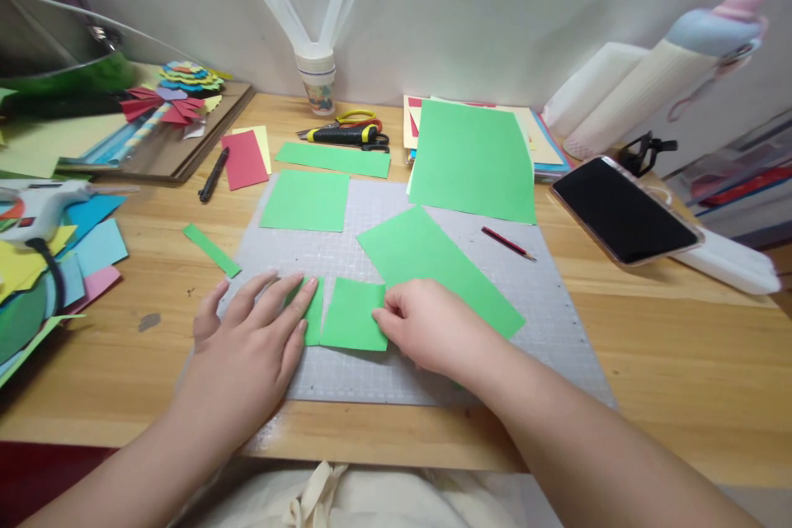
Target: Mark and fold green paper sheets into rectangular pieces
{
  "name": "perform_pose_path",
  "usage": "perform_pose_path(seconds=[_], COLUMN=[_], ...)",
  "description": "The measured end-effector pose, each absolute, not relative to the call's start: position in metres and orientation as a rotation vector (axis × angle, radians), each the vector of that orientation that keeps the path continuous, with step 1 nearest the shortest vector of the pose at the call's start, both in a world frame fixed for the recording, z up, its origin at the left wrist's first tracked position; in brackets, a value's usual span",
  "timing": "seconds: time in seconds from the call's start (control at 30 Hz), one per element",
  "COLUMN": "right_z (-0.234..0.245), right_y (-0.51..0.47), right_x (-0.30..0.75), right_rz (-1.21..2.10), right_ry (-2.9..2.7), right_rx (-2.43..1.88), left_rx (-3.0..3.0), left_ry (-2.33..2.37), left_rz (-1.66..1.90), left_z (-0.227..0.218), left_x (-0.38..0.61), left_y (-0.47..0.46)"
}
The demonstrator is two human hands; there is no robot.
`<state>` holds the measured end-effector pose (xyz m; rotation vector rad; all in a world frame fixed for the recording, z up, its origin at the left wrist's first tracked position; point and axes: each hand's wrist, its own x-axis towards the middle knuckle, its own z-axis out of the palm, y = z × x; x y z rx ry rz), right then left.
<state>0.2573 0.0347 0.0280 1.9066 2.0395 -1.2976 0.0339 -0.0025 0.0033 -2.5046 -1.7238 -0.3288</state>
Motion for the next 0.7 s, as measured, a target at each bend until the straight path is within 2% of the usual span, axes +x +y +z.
perform_pose_path(seconds=[0.17, 0.33, 0.5, 0.6, 0.7], right_z=[0.028, 0.04, 0.054, 0.052, 0.045], right_y=[0.038, 0.047, 0.068, 0.093, 0.122], right_x=[0.27, 0.277, 0.275, 0.27, 0.258], right_rz=[-1.225, -1.331, -1.561, -1.777, -1.859], right_ry=[2.103, 2.311, 2.174, 2.075, 2.071], right_rx=[1.843, 1.911, 2.022, 2.124, 2.205], left_rx=[-2.531, -2.615, -2.709, -2.746, -2.801], left_ry=[-1.745, -1.887, -2.036, -2.027, -1.999], left_rz=[-0.368, -0.408, -0.286, -0.244, -0.21], left_z=[0.003, 0.008, 0.016, 0.02, 0.024], left_x=[0.033, 0.022, 0.013, 0.014, 0.017], left_y=[-0.002, 0.008, 0.032, 0.047, 0.055])
